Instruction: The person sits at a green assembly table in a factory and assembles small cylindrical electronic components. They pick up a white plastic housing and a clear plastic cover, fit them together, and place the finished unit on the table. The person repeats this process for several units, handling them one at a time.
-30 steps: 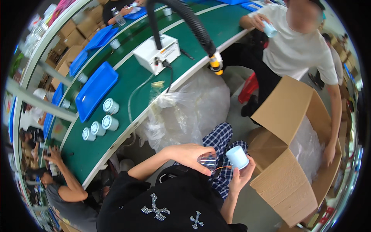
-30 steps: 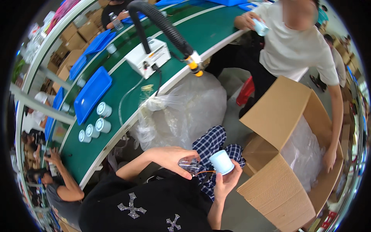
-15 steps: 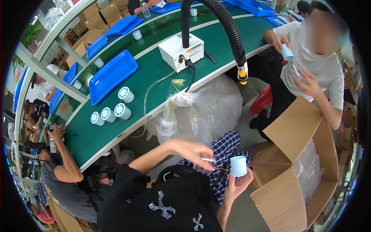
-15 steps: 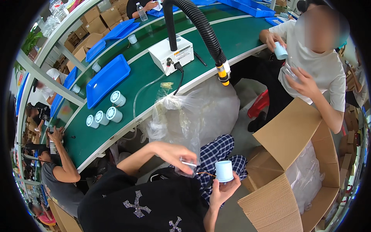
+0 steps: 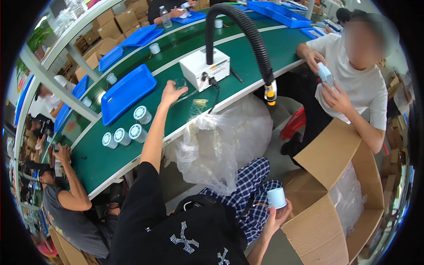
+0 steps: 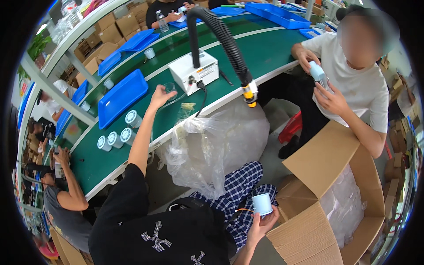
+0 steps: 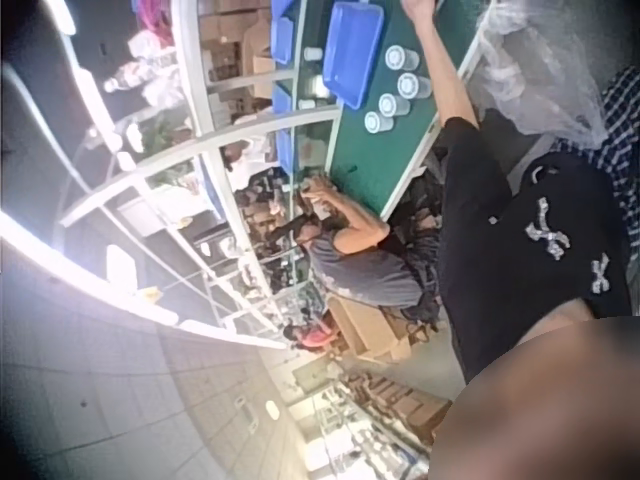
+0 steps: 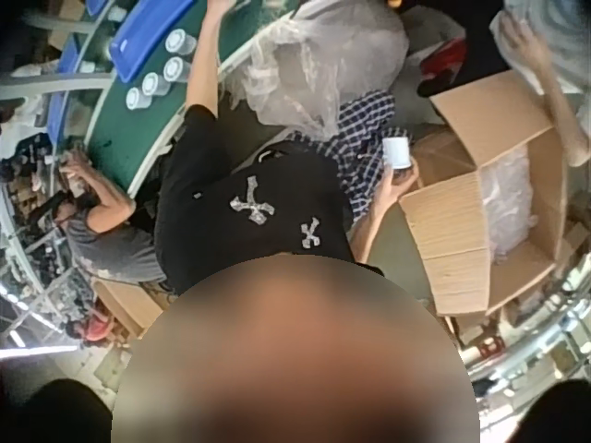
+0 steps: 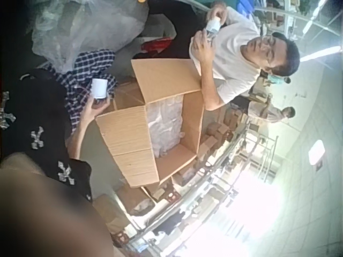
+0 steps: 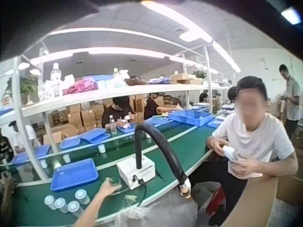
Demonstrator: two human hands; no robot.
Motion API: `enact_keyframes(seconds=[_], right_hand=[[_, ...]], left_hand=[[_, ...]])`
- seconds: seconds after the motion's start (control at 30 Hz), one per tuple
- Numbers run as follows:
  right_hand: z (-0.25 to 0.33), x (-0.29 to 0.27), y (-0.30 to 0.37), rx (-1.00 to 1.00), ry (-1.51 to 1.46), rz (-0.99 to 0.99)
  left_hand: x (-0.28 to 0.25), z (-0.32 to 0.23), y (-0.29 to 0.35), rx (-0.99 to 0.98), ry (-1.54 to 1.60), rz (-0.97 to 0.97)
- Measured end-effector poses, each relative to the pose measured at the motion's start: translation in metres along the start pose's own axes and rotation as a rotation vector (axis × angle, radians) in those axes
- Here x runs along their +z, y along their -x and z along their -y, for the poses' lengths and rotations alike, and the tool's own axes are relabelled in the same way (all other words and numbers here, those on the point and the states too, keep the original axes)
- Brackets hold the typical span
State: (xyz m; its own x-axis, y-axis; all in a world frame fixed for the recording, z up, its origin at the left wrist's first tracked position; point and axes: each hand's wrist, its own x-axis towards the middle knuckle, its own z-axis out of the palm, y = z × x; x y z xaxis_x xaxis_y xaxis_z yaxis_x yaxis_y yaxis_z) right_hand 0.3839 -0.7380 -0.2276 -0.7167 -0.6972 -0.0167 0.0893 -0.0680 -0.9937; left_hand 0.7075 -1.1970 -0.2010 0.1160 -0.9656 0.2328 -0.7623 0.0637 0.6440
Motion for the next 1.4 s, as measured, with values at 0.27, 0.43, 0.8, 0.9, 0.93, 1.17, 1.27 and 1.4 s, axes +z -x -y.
enact_keyframes(seconds=[0.27,0.43,0.8,0.9,0.93,1.17,1.27,1.4], right_hand=[[0.024,0.019,0.03,0.015,0.037,0.317],[0.078,-0.013,0.02,-0.672,0.182,0.268],[0.151,-0.287,-0.079,-0.697,0.263,-0.851],[0.137,-0.323,-0.099,-0.573,0.245,-0.851],[0.135,-0.32,-0.104,-0.53,0.232,-0.827],[0.137,-0.298,-0.113,-0.571,0.108,-0.857],[0.133,-0.312,-0.104,-0.605,0.059,-0.837],[0.138,-0.312,-0.102,-0.665,0.101,-0.895]], left_hand=[[0.01,-0.042,0.03,0.138,0.063,-0.248],[-0.004,-0.094,0.132,0.568,0.388,-0.304],[0.095,-0.375,0.311,1.217,0.954,0.573],[0.13,-0.465,0.353,1.197,0.801,0.97],[0.144,-0.492,0.364,1.139,0.684,1.128],[0.366,-0.563,0.409,1.495,0.317,0.96],[0.371,-0.543,0.437,1.629,0.114,0.77],[0.368,-0.554,0.412,1.589,0.073,1.026]])
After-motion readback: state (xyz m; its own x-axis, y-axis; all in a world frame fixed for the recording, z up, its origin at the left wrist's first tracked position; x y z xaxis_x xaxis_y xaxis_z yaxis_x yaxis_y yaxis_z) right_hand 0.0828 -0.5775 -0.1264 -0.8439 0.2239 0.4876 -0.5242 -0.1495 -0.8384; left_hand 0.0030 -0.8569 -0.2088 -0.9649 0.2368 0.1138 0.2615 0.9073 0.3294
